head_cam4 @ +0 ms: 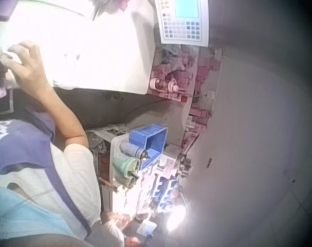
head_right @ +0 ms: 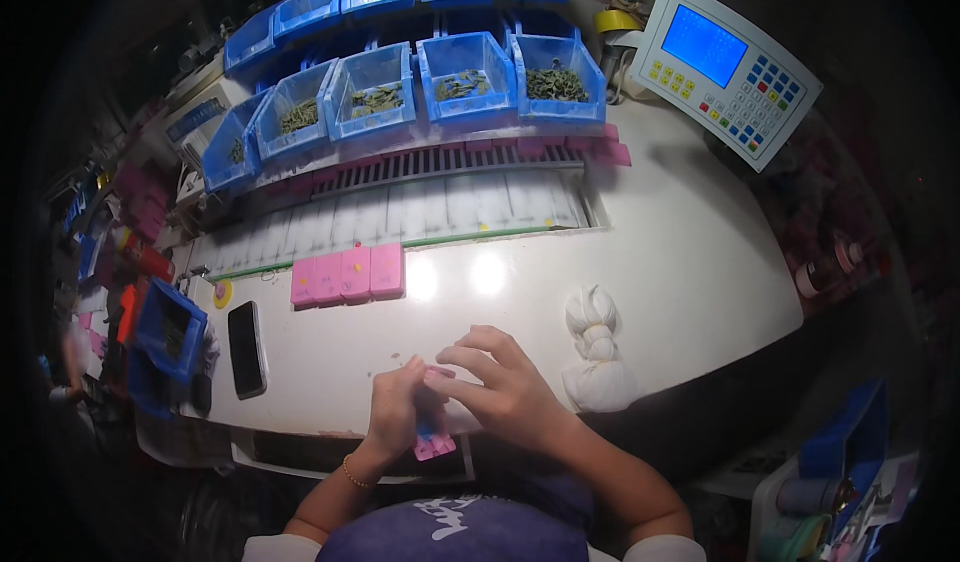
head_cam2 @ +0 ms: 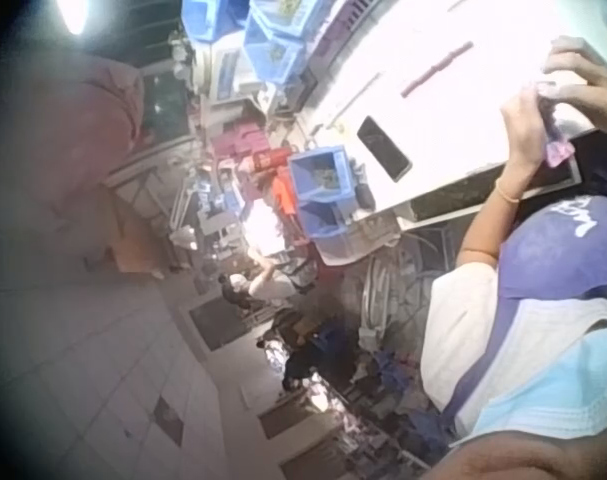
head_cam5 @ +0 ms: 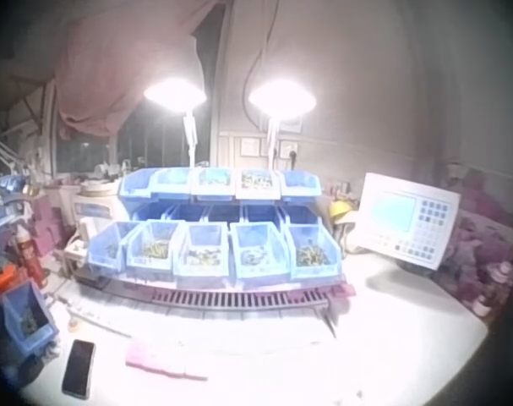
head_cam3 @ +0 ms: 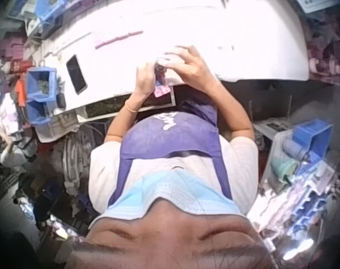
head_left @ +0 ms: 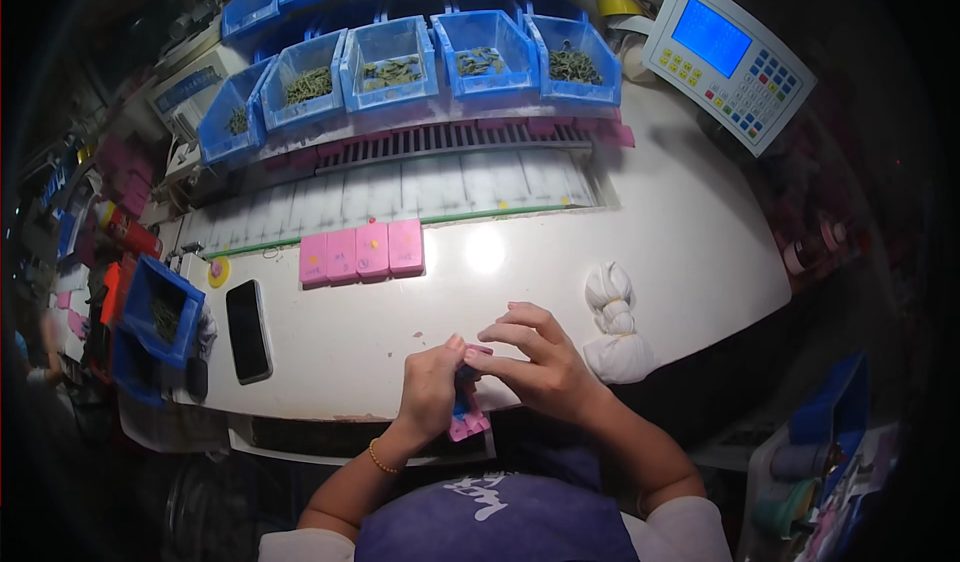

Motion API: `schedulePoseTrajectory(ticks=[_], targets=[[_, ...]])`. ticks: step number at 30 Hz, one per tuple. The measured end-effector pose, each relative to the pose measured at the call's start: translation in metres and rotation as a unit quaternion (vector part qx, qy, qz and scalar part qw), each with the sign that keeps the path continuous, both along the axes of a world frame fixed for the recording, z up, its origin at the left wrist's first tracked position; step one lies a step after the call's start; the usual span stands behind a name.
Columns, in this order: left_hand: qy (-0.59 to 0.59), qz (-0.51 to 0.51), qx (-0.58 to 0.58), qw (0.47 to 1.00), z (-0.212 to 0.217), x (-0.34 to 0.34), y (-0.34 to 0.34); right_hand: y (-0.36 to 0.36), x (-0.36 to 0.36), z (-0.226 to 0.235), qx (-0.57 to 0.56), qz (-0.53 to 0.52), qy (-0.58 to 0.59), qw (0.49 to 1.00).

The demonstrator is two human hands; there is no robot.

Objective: The person is assembling wicks by placing small metal bases onto a silicone mold and cleaning them.

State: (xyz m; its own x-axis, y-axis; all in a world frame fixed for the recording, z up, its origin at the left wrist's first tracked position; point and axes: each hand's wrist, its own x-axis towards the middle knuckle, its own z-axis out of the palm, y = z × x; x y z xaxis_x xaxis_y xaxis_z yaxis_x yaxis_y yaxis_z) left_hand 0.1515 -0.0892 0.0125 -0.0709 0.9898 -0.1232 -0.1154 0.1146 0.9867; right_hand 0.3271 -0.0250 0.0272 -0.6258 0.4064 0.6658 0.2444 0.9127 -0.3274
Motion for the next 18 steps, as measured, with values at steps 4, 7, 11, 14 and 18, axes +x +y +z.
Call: schedulePoseTrajectory(ticks=[4, 7, 11, 14, 18], targets=[[0.069, -0.025, 0.034, 0.997, 0.005, 0.001, 0.002, 0.002, 0.002, 0.001, -0.014, 0.025, -0.01, 1.0], [0.129, -0.04, 0.066, 0.989, 0.008, 0.002, 0.006, 0.0, 0.0, -0.001, -0.038, 0.026, -0.021, 0.999], [0.161, -0.055, 0.088, 0.981, 0.0, 0.002, 0.008, -0.004, 0.004, -0.003, -0.117, 0.018, -0.039, 0.992], [0.182, -0.062, 0.084, 0.978, -0.001, 0.002, 0.01, -0.006, 0.009, -0.009, -0.159, 0.015, -0.028, 0.987], [0.181, -0.061, 0.111, 0.975, -0.007, 0.001, 0.015, -0.006, 0.014, -0.007, -0.167, 0.027, -0.023, 0.985]])
